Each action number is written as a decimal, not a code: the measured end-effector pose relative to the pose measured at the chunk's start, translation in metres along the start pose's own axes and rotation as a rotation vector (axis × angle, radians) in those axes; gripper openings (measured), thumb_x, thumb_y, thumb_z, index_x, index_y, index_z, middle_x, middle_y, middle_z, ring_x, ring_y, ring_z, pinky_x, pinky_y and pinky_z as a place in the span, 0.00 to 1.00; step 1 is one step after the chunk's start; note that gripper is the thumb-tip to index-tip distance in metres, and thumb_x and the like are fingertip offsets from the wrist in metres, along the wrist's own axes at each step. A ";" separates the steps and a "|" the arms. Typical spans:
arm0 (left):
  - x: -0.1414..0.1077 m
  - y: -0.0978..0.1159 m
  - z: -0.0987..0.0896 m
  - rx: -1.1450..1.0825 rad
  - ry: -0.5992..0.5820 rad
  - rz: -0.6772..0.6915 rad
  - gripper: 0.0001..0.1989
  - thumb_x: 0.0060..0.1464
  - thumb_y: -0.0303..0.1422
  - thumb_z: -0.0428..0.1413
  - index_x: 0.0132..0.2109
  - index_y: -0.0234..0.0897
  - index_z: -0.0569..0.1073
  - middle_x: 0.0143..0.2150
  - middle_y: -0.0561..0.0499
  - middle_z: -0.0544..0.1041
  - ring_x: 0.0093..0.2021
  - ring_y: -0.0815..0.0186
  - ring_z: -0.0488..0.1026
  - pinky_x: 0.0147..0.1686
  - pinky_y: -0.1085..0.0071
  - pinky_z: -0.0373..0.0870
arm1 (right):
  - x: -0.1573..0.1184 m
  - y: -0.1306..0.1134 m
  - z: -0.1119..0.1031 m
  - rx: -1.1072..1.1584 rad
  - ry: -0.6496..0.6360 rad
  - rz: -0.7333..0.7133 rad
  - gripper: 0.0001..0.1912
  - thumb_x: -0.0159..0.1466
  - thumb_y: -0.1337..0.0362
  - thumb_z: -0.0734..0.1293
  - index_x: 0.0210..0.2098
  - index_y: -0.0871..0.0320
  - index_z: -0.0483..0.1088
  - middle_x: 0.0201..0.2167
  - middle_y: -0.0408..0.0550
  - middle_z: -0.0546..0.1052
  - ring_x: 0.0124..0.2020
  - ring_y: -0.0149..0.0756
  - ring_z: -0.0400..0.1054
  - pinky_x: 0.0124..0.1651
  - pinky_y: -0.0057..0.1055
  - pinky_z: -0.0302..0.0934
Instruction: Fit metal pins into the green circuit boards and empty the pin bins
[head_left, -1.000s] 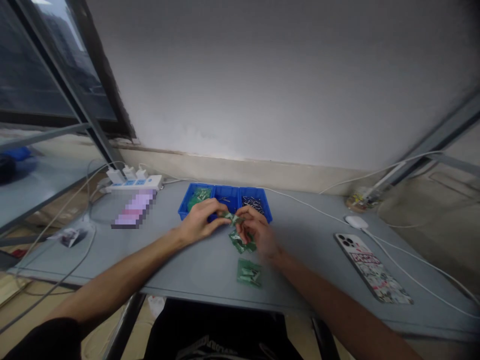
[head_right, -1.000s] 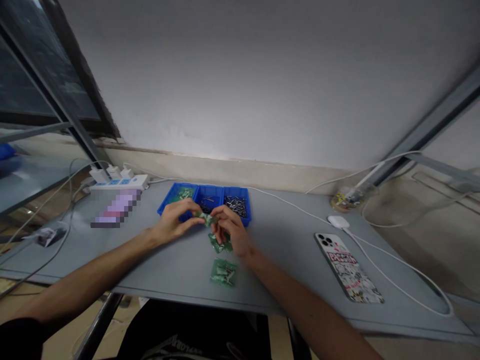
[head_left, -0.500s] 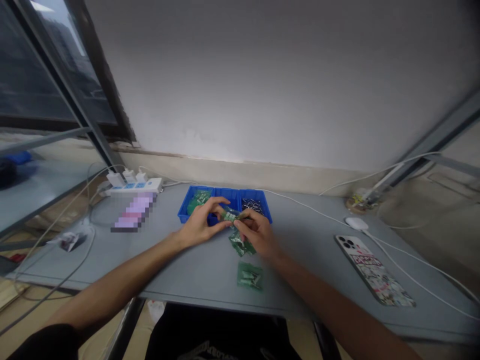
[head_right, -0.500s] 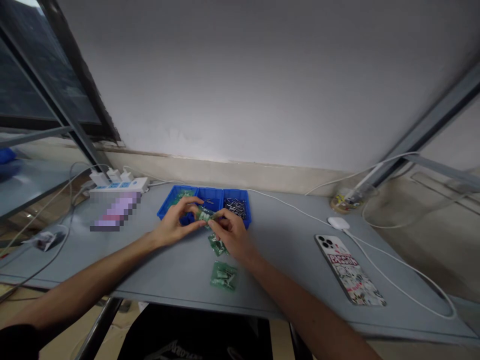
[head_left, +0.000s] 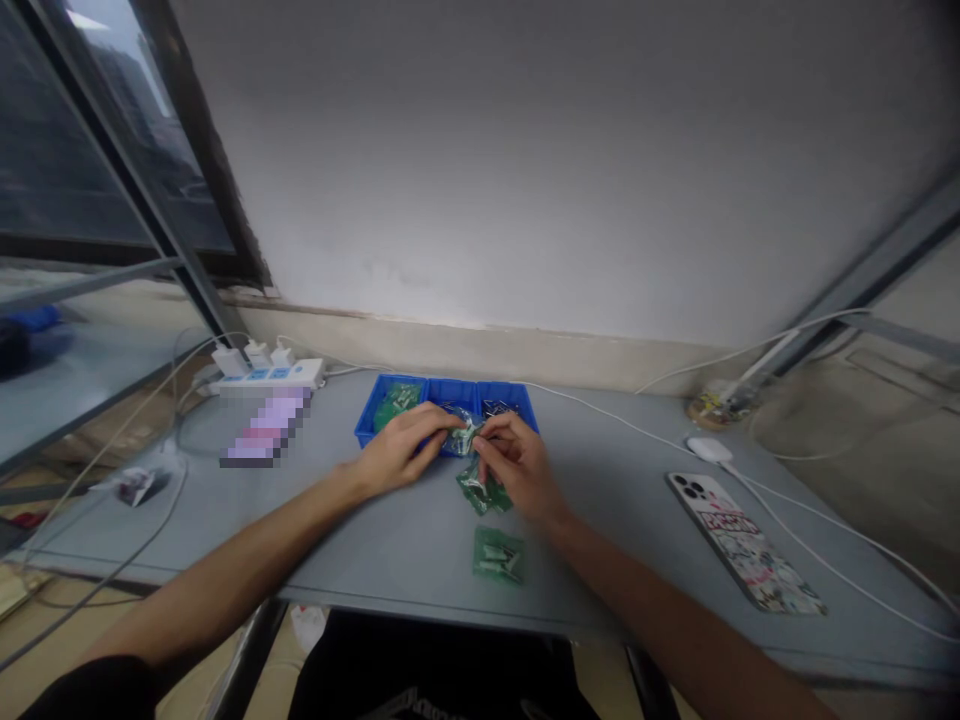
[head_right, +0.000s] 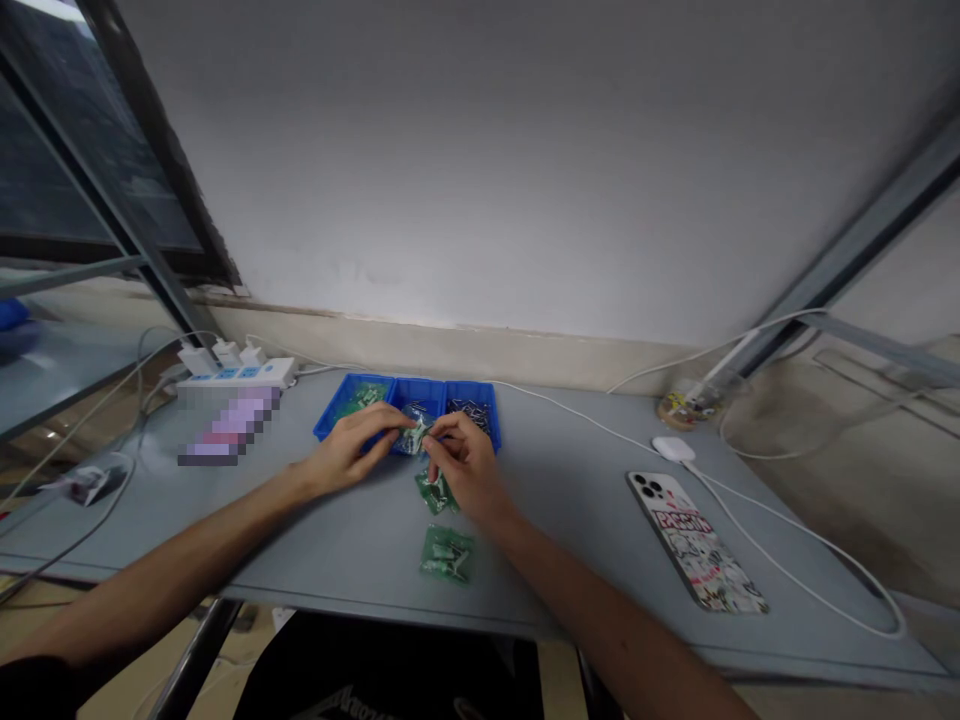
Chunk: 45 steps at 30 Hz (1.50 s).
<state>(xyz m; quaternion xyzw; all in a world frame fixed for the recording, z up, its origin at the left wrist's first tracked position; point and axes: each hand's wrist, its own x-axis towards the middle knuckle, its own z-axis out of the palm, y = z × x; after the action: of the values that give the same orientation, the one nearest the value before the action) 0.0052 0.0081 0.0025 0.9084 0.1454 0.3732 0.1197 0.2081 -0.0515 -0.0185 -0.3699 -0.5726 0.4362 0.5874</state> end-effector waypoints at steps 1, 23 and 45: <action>0.000 -0.001 0.000 0.008 -0.008 0.018 0.17 0.65 0.25 0.48 0.58 0.36 0.70 0.47 0.42 0.76 0.50 0.60 0.72 0.51 0.60 0.72 | 0.001 0.000 -0.001 -0.002 0.004 0.007 0.09 0.62 0.61 0.68 0.36 0.54 0.63 0.23 0.35 0.69 0.17 0.26 0.66 0.19 0.25 0.53; -0.002 -0.059 -0.050 0.464 0.299 -0.539 0.18 0.65 0.43 0.50 0.37 0.35 0.78 0.44 0.44 0.74 0.48 0.56 0.70 0.54 0.57 0.65 | -0.006 0.010 -0.005 -0.949 -0.300 -0.274 0.10 0.68 0.60 0.64 0.35 0.55 0.76 0.24 0.42 0.77 0.25 0.30 0.68 0.31 0.27 0.53; -0.003 -0.051 -0.034 0.473 -0.203 -0.362 0.20 0.70 0.41 0.43 0.48 0.39 0.78 0.51 0.48 0.79 0.54 0.57 0.73 0.57 0.55 0.64 | 0.007 -0.018 -0.037 -1.366 -0.636 -0.040 0.25 0.59 0.44 0.71 0.48 0.54 0.75 0.36 0.50 0.81 0.37 0.42 0.74 0.36 0.32 0.57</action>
<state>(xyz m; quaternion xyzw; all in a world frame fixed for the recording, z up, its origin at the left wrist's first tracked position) -0.0301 0.0584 0.0070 0.9031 0.3749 0.2088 -0.0166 0.2467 -0.0490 -0.0015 -0.4978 -0.8643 0.0588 0.0416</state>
